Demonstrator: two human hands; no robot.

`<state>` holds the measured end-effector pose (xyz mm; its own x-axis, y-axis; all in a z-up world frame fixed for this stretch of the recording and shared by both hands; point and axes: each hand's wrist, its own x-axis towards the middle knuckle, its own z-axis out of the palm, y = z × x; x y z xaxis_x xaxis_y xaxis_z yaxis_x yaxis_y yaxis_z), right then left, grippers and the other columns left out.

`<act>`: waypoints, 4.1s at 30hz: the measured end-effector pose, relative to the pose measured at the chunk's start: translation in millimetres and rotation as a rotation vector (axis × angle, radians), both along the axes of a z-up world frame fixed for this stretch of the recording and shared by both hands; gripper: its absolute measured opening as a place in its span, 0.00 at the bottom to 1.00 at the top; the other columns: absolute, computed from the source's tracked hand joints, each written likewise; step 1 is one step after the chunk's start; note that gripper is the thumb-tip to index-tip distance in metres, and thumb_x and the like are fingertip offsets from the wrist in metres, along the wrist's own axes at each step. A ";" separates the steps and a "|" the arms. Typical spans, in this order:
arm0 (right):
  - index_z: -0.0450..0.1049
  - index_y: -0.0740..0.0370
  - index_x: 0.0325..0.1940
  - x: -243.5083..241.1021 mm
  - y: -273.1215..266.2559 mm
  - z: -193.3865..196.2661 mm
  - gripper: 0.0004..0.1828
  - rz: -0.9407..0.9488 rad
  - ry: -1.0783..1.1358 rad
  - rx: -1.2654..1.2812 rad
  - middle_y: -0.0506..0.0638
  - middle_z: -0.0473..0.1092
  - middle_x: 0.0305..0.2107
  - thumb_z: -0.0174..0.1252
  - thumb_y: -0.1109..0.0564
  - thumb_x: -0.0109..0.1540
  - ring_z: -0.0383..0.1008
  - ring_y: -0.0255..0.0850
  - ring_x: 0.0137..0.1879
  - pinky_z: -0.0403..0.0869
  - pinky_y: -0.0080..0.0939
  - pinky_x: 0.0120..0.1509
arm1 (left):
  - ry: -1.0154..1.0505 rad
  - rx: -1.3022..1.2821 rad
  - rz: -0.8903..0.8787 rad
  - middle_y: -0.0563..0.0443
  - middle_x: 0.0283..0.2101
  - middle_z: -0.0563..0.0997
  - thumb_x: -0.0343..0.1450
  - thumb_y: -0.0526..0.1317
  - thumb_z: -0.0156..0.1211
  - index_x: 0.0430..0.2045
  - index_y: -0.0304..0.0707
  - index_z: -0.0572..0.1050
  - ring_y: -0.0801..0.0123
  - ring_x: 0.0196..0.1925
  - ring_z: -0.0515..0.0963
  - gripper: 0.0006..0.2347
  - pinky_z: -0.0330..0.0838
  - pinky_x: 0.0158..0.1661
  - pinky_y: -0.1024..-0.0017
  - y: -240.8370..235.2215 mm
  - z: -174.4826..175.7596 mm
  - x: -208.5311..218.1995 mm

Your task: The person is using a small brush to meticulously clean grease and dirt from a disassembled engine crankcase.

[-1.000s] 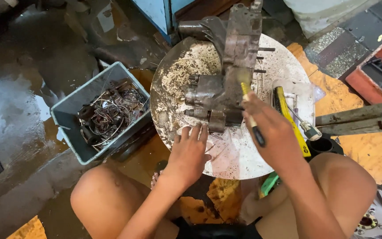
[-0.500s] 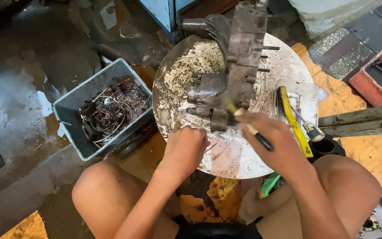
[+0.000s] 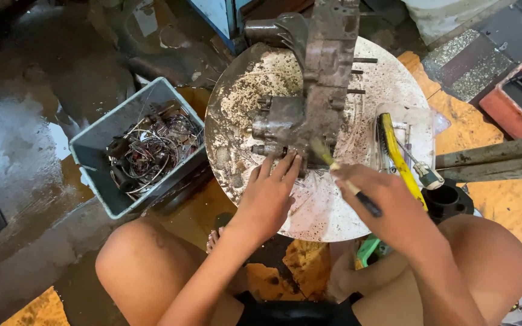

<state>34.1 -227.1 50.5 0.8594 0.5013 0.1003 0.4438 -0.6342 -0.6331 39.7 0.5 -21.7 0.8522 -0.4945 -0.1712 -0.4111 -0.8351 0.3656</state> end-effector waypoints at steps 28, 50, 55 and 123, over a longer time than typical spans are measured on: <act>0.80 0.64 0.43 -11.5 8.7 4.0 0.10 -0.076 -0.035 0.105 0.62 0.79 0.42 0.54 0.60 0.66 0.82 0.60 0.49 0.80 0.54 0.51 | -0.023 0.304 0.033 0.31 0.76 0.43 0.66 0.48 0.73 0.74 0.31 0.43 0.44 0.61 0.73 0.47 0.72 0.54 0.51 -24.3 7.7 -20.7; 0.81 0.65 0.41 -17.1 0.5 -4.7 0.08 -0.102 0.074 0.090 0.61 0.80 0.39 0.56 0.64 0.64 0.82 0.58 0.49 0.80 0.56 0.54 | -0.030 0.295 0.030 0.29 0.76 0.43 0.66 0.48 0.72 0.74 0.30 0.43 0.43 0.59 0.74 0.47 0.74 0.53 0.50 -25.4 8.7 -20.7; 0.81 0.63 0.46 -20.5 -1.6 -6.8 0.08 -0.153 -0.146 0.192 0.56 0.80 0.43 0.58 0.61 0.65 0.79 0.57 0.58 0.77 0.56 0.59 | -0.006 0.284 0.041 0.30 0.76 0.43 0.66 0.48 0.72 0.74 0.30 0.43 0.44 0.59 0.74 0.47 0.74 0.53 0.51 -26.5 9.0 -20.6; 0.73 0.72 0.44 -11.6 -4.8 0.2 0.03 -0.119 -0.296 0.406 0.68 0.75 0.48 0.55 0.70 0.67 0.80 0.56 0.57 0.83 0.48 0.57 | 0.041 0.345 0.010 0.32 0.78 0.37 0.66 0.54 0.72 0.74 0.29 0.35 0.41 0.68 0.63 0.53 0.69 0.58 0.55 -24.8 10.1 -17.5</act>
